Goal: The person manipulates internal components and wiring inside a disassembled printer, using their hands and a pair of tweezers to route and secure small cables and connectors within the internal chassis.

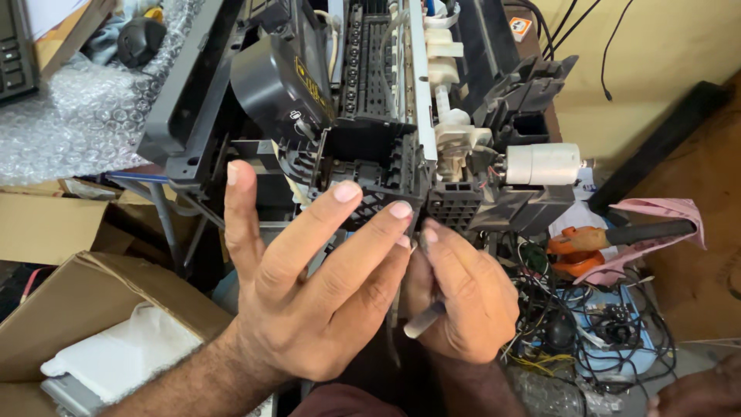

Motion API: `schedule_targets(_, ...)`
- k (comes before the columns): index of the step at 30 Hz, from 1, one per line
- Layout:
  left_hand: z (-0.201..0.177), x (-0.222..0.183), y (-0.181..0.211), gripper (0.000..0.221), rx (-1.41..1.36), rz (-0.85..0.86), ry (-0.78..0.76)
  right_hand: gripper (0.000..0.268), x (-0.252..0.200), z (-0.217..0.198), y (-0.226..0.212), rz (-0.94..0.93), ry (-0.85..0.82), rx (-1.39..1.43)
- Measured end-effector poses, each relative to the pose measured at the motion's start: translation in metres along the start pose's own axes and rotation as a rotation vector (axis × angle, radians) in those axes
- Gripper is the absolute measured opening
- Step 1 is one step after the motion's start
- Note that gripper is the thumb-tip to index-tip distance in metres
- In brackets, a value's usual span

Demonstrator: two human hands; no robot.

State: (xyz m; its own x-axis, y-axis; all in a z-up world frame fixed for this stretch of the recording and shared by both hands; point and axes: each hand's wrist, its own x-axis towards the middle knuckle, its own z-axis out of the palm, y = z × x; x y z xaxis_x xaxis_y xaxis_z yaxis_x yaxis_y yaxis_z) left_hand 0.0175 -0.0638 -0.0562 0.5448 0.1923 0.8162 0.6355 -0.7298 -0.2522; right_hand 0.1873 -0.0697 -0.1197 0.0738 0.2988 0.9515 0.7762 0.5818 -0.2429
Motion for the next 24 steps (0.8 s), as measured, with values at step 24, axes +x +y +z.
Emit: schedule_targets(24, -0.009, 0.037, 0.004, 0.011, -0.048, -0.104, -0.144, 0.036, 0.019, -0.012, 0.016, -0.006, -0.105, 0.161)
